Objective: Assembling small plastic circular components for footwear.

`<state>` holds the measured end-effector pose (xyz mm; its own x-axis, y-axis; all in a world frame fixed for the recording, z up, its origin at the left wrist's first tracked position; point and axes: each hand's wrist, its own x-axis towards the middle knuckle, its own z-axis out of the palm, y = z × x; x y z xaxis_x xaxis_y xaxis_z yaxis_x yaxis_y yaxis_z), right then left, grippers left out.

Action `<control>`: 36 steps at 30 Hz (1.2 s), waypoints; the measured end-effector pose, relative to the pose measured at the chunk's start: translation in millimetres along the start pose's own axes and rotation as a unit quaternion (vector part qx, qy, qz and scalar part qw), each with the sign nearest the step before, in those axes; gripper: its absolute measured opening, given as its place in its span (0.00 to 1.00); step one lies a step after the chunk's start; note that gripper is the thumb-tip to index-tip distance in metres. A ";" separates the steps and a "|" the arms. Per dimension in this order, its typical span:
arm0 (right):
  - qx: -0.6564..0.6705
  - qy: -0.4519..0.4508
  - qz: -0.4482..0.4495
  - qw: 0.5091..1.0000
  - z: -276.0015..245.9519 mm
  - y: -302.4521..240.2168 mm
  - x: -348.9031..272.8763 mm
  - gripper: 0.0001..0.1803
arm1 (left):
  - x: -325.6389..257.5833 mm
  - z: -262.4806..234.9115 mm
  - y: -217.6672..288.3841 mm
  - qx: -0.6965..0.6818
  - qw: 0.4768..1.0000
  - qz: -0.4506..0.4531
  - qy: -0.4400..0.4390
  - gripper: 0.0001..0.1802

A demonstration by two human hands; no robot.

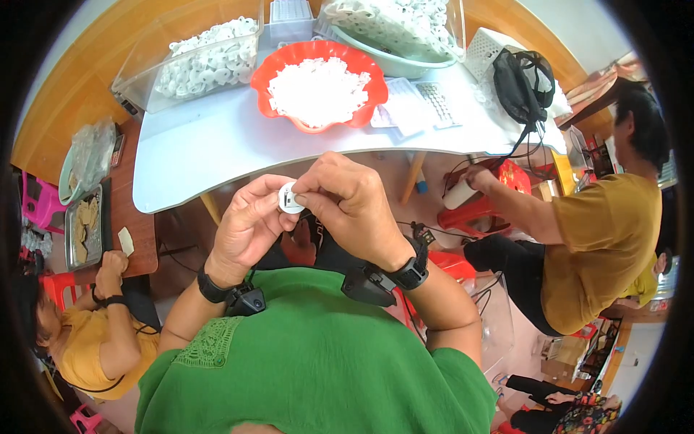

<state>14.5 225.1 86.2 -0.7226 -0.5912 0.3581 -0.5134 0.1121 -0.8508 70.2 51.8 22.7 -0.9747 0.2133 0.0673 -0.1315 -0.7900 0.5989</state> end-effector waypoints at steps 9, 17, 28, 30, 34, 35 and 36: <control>-0.021 0.004 -0.001 1.000 0.5 -5.0 -2.0 0.06 | -2.1 1.9 -0.3 0.029 0.999 0.019 -0.020 0.14; -0.076 0.035 -0.089 0.993 7.5 4.6 -4.0 0.06 | -4.4 4.9 -0.6 0.098 0.995 0.025 0.007 0.15; -0.060 0.108 0.020 0.992 22.5 4.6 -11.6 0.11 | -3.4 15.4 0.4 0.252 0.962 0.095 0.038 0.12; -0.070 0.111 0.019 0.991 23.0 3.9 -10.9 0.11 | -3.8 15.5 -0.7 0.274 0.954 0.104 0.054 0.12; -0.060 0.108 0.021 0.992 25.4 10.1 -13.8 0.11 | -5.3 16.7 -4.2 0.329 0.932 0.133 0.080 0.11; -0.060 0.108 0.021 0.992 26.4 11.0 -14.5 0.11 | -5.7 18.1 -4.9 0.341 0.926 0.138 0.089 0.11; -0.048 0.116 0.018 0.992 28.1 11.3 -15.4 0.10 | -6.1 19.2 -5.6 0.341 0.926 0.138 0.088 0.11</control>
<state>32.9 213.0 60.2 -0.8229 -0.3875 0.4156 -0.5183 0.2120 -0.8285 80.4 65.9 34.2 -0.9766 -0.0872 0.1965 0.2121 -0.2416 0.9469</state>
